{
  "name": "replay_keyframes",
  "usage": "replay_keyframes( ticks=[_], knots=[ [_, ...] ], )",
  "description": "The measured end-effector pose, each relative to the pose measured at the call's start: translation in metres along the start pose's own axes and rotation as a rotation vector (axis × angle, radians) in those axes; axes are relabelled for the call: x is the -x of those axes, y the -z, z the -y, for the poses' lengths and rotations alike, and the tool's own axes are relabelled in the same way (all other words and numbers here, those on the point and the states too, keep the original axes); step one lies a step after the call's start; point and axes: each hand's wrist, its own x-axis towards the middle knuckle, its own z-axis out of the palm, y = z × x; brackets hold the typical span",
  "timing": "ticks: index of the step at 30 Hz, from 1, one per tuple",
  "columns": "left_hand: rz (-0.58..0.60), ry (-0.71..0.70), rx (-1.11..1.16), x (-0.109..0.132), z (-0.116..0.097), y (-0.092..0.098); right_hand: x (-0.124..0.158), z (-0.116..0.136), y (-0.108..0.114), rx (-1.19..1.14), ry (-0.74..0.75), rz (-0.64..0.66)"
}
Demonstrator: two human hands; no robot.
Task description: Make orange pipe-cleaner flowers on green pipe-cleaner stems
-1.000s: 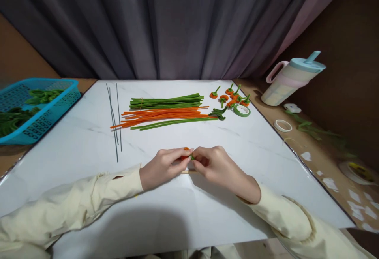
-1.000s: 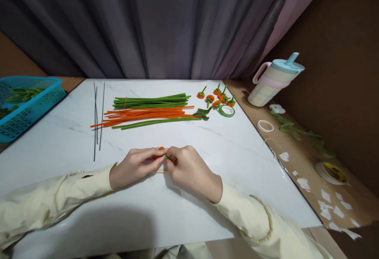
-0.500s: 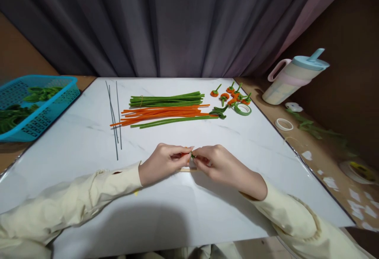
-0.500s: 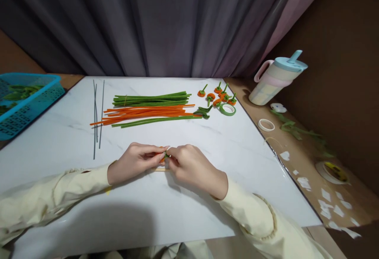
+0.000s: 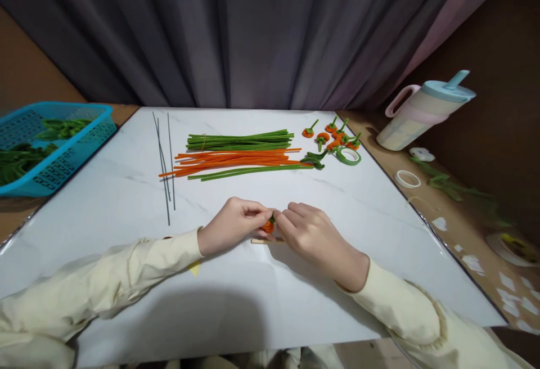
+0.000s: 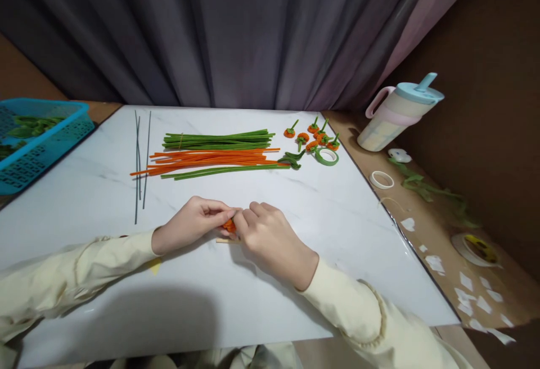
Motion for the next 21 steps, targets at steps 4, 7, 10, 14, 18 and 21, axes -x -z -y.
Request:
replay_keyframes(
  ticks=[4,7,10,14,18,21],
  knots=[
    [0.03,0.032,0.064,0.0,-0.002,0.001,0.0,-0.002,0.002,-0.131,-0.085,0.052],
    [0.018,-0.038,0.005,-0.001,-0.001,0.002,0.0,-0.01,0.008,-0.538,-0.35,0.199],
    [-0.007,-0.084,-0.074,-0.001,0.0,0.003,-0.002,-0.016,0.017,-0.833,-0.491,0.279],
    [0.022,-0.079,-0.098,0.0,0.002,0.002,-0.004,-0.015,0.019,-0.829,-0.535,0.279],
    [0.054,-0.046,-0.039,0.001,0.002,0.001,-0.001,-0.01,0.009,-0.669,-0.464,0.249],
    [0.127,0.023,0.052,-0.001,0.0,0.003,0.002,-0.009,0.002,-0.543,-0.373,0.185]
  ],
)
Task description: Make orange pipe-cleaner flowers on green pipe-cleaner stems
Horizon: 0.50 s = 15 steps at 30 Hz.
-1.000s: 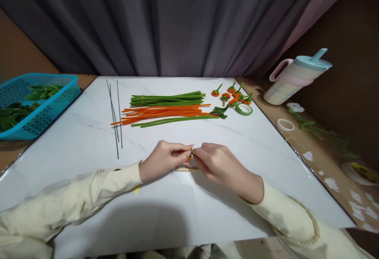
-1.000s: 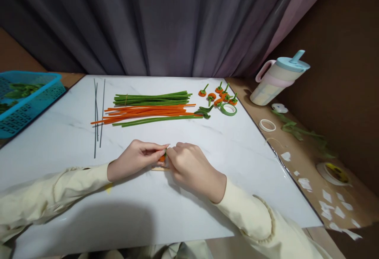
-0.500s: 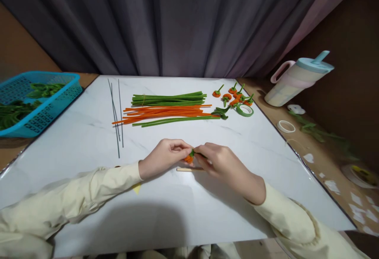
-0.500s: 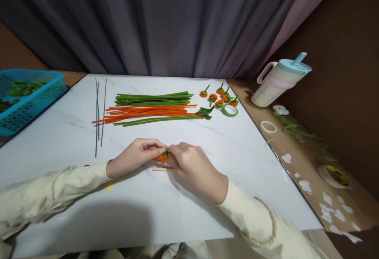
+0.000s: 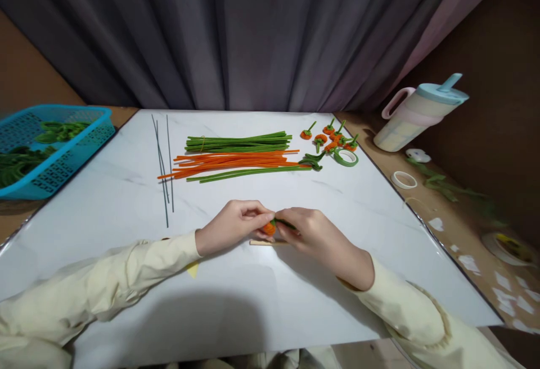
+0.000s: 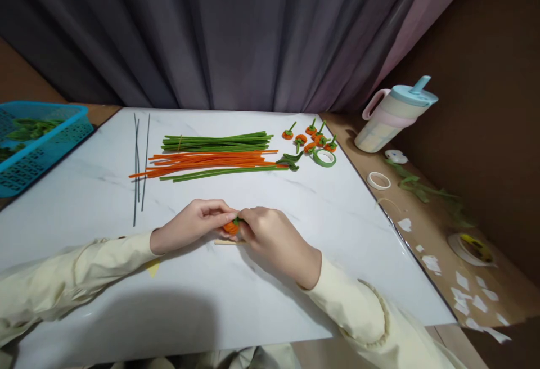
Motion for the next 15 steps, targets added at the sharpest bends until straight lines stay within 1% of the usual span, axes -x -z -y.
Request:
replay_keyframes(
  ticks=[2,4,6,8,11,13,15],
  knots=[
    [0.072,0.019,0.048,-0.001,-0.001,0.003,0.001,-0.002,0.001,0.004,0.021,-0.02],
    [0.123,-0.006,0.079,-0.002,-0.001,0.007,0.001,-0.001,0.005,-0.056,0.008,-0.028],
    [0.143,-0.06,0.097,-0.002,0.0,0.01,0.001,0.001,0.011,-0.119,-0.009,-0.03],
    [0.162,-0.099,0.078,-0.003,0.002,0.014,0.001,0.004,0.016,-0.179,-0.028,-0.003],
    [0.192,-0.141,-0.06,-0.003,0.002,0.017,0.001,0.008,0.021,-0.338,-0.103,0.119],
    [0.219,-0.148,-0.157,-0.002,0.0,0.018,0.001,0.01,0.023,-0.528,-0.201,0.232],
    [0.247,-0.134,-0.187,-0.001,-0.003,0.018,0.0,0.011,0.023,-0.717,-0.301,0.323]
  ],
)
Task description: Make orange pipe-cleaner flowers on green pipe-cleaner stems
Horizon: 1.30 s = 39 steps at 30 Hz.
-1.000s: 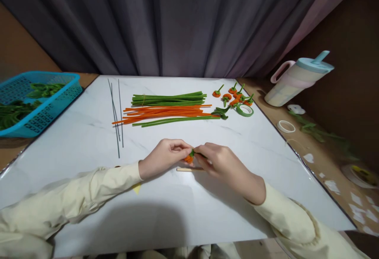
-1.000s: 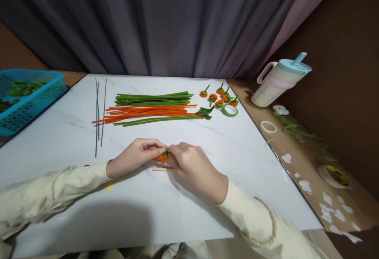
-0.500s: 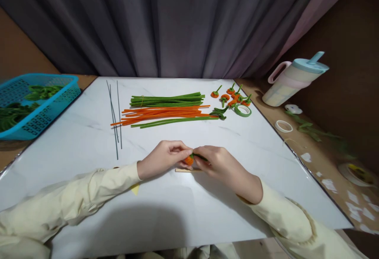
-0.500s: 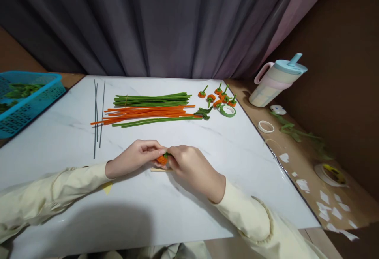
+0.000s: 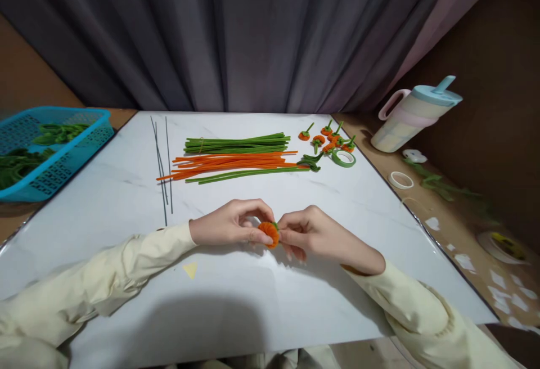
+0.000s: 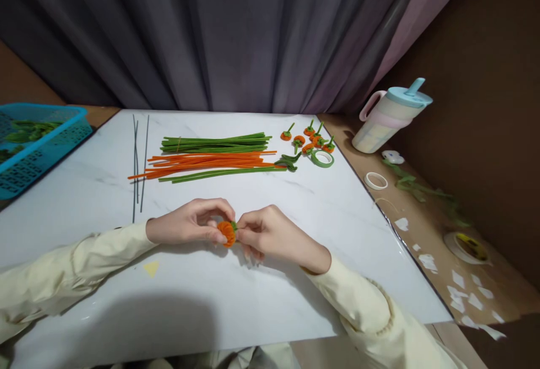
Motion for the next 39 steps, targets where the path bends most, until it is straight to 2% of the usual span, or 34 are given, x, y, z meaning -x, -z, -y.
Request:
replay_keyframes(
  ticks=[2,5,8,12,17,19,24,29,31,33,35,37,39],
  knots=[
    [0.017,0.003,0.026,0.001,-0.002,-0.001,-0.001,0.001,0.0,-0.121,-0.058,0.047],
    [0.02,-0.04,0.052,0.001,-0.004,-0.003,-0.001,0.002,0.0,-0.136,-0.076,0.068],
    [-0.01,-0.057,0.041,-0.001,-0.003,-0.003,-0.001,0.001,0.001,-0.031,-0.04,0.052],
    [-0.032,-0.009,0.061,-0.002,-0.001,-0.002,-0.002,-0.003,0.001,0.159,0.067,0.01],
    [-0.067,0.066,0.232,-0.002,0.002,-0.004,-0.005,-0.008,-0.002,0.174,0.077,-0.011],
    [-0.091,0.095,0.306,-0.002,0.002,-0.006,-0.006,-0.01,-0.005,0.243,0.126,-0.058],
    [-0.137,0.149,0.447,-0.003,0.003,-0.009,-0.007,-0.019,-0.014,0.701,0.476,-0.295],
    [-0.169,0.264,0.692,-0.004,0.009,-0.012,-0.005,-0.028,-0.022,1.352,0.731,-0.405],
    [-0.151,0.279,0.786,-0.004,0.01,-0.015,-0.006,-0.031,-0.023,1.475,0.81,-0.425],
    [-0.137,0.271,0.822,-0.004,0.01,-0.016,-0.008,-0.032,-0.023,1.44,0.817,-0.411],
    [-0.152,0.245,0.792,-0.003,0.009,-0.016,-0.01,-0.031,-0.021,1.234,0.718,-0.399],
    [-0.168,0.204,0.687,-0.003,0.007,-0.013,-0.01,-0.027,-0.016,0.863,0.499,-0.375],
    [-0.155,0.131,0.497,-0.002,0.004,-0.01,-0.011,-0.021,-0.009,0.406,0.23,-0.242]
  ],
)
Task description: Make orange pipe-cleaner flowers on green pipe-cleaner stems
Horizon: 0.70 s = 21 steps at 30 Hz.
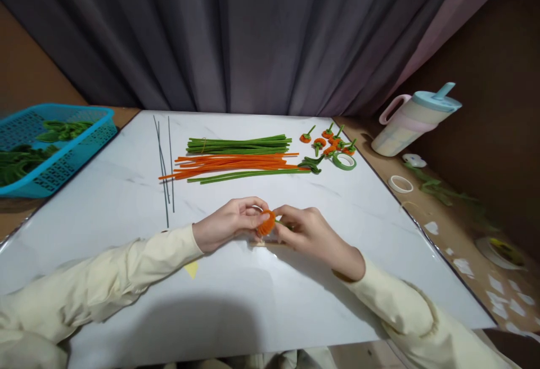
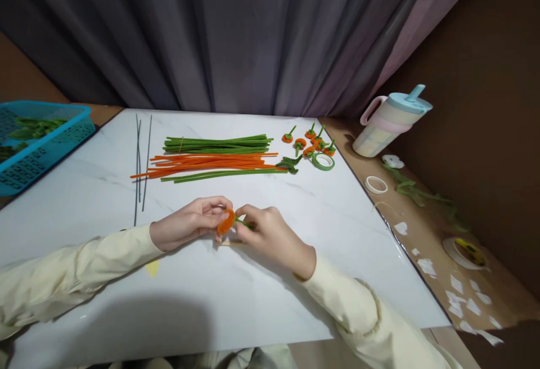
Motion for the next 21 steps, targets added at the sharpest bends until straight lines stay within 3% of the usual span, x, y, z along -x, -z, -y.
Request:
replay_keyframes(
  ticks=[3,6,8,11,17,21],
  knots=[
    [0.09,-0.151,-0.348,0.004,-0.007,0.001,-0.004,0.0,0.014,-0.586,-0.241,0.375],
    [0.223,-0.366,-0.717,0.013,-0.013,-0.002,-0.006,-0.005,0.023,-0.952,-0.268,0.688],
    [0.33,-0.565,-0.967,0.019,-0.017,-0.005,-0.007,-0.009,0.024,-1.1,-0.279,0.8],
    [0.438,-0.778,-1.25,0.027,-0.02,-0.011,-0.007,-0.013,0.021,-1.177,-0.308,0.884],
    [0.265,-0.709,-1.372,0.033,-0.015,-0.025,-0.01,-0.02,0.009,-1.187,-0.297,1.1],
    [0.255,-0.799,-1.409,0.033,-0.008,-0.033,-0.011,-0.023,0.005,-1.171,-0.313,1.175]
  ],
)
